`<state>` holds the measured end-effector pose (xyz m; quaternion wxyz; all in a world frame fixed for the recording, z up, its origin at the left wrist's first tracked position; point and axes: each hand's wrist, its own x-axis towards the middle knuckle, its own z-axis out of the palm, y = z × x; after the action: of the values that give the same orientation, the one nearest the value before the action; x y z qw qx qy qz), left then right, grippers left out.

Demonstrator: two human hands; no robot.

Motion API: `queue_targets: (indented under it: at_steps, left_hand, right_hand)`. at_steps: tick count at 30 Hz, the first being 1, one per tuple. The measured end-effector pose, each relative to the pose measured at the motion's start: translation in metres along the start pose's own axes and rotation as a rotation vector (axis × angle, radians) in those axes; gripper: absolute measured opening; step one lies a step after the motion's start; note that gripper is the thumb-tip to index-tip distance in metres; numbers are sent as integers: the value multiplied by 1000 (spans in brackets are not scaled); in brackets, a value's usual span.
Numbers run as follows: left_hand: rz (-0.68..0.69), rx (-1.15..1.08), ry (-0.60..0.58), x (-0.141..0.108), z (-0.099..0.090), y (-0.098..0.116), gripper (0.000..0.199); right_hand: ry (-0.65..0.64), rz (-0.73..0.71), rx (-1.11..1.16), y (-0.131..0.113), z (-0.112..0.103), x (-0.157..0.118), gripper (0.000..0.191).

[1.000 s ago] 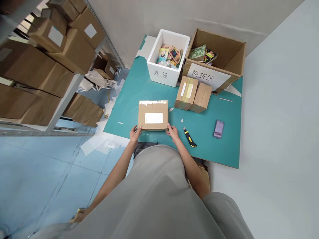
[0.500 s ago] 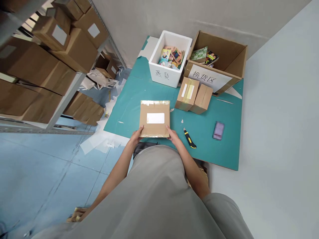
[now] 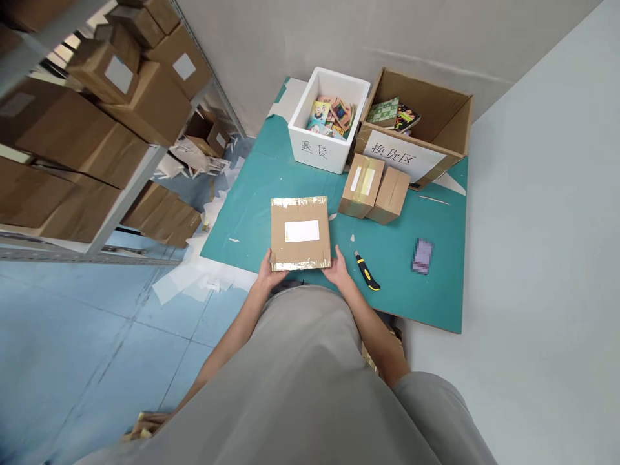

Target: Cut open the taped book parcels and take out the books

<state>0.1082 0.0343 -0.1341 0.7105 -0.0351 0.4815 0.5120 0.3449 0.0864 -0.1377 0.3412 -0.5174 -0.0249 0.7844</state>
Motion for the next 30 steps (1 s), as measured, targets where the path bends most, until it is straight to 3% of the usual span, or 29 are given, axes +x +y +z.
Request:
queue_targets:
  at_steps: [4, 8, 15, 19, 24, 30]
  left_hand:
    - [-75, -93, 50, -2, 2, -3, 59]
    - [-104, -102, 68, -6, 4, -1, 58]
    - [-173, 6, 80, -10, 7, -5, 58]
    - [-186, 49, 95, -9, 4, -6, 63]
    - [-211, 116, 96, -7, -4, -2, 68]
    - [-283, -45, 163, -5, -5, 0, 55]
  right_hand:
    - [-67, 30, 64, -2, 7, 0, 66]
    - [-53, 13, 61, -3, 16, 0, 68]
    - [-60, -51, 35, 2, -6, -20, 70]
    - [-58, -48, 123, 8, -16, -28, 65]
    - [-23, 15, 182, 13, -10, -17, 59]
    - [-6, 39, 389, 22, -7, -15, 49]
